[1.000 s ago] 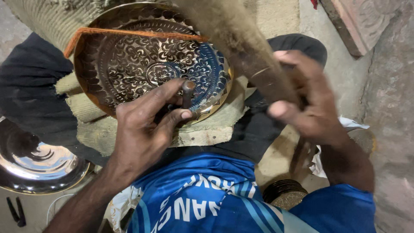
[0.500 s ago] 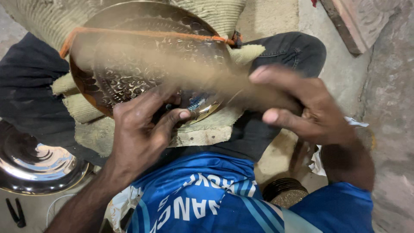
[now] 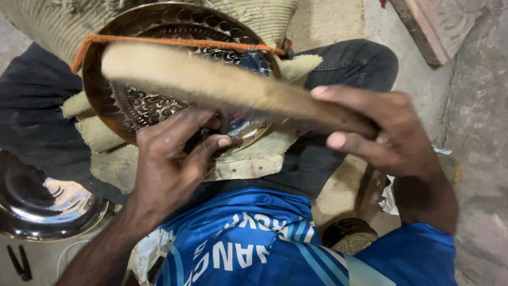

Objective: The person uses a metal punch and a wooden mallet to emboss a decorative pattern into a brass plate. The plate is held steady on a cushioned surface while the person repeatedly strikes the punch to create raised floral designs.

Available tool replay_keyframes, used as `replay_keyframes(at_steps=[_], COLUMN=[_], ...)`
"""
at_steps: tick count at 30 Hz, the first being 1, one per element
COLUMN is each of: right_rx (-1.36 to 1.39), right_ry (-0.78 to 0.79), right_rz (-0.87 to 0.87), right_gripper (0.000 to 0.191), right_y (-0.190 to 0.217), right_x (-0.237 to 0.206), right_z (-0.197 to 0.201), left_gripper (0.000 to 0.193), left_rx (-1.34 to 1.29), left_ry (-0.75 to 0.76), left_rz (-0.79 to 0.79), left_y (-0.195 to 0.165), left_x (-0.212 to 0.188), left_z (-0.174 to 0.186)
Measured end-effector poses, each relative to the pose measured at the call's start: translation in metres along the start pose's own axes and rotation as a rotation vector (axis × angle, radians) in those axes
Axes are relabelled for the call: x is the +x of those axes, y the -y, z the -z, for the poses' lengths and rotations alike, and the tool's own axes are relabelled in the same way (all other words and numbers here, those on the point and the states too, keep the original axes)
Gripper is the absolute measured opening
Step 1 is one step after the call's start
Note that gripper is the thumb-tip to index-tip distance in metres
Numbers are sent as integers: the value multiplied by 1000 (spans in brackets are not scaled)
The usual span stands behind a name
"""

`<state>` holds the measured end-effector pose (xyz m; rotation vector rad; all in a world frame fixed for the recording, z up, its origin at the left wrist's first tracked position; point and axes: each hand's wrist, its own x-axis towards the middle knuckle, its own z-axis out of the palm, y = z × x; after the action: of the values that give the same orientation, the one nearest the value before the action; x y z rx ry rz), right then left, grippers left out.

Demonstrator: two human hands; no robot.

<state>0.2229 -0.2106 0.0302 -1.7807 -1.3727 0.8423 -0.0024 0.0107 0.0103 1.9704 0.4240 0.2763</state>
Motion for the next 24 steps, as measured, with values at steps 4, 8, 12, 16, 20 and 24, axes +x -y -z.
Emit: replay_keyframes(at_steps=[4, 8, 12, 16, 20, 24], right_rx=[164, 201, 22, 109, 16, -121], right_ry=[-118, -152, -6, -101, -111, -243], right_rz=[-9, 20, 0, -16, -93, 32], right_gripper=[55, 52, 56, 56, 57, 61], right_y=[-3, -9, -12, -15, -17, -17], right_x=[-5, -12, -18, -24, -30, -27], right_z=[0, -2, -3, -5, -4, -1], left_gripper=[40, 40, 37, 40, 41, 47], left_rx=[-36, -61, -26, -16, -100, -81], left_ry=[14, 15, 32, 32, 4, 3], left_rz=[17, 13, -17, 8, 20, -2], left_y=[0, 1, 3, 2, 4, 4], left_x=[-1, 0, 2, -2, -1, 0], left_z=[1, 0, -1, 2, -2, -6])
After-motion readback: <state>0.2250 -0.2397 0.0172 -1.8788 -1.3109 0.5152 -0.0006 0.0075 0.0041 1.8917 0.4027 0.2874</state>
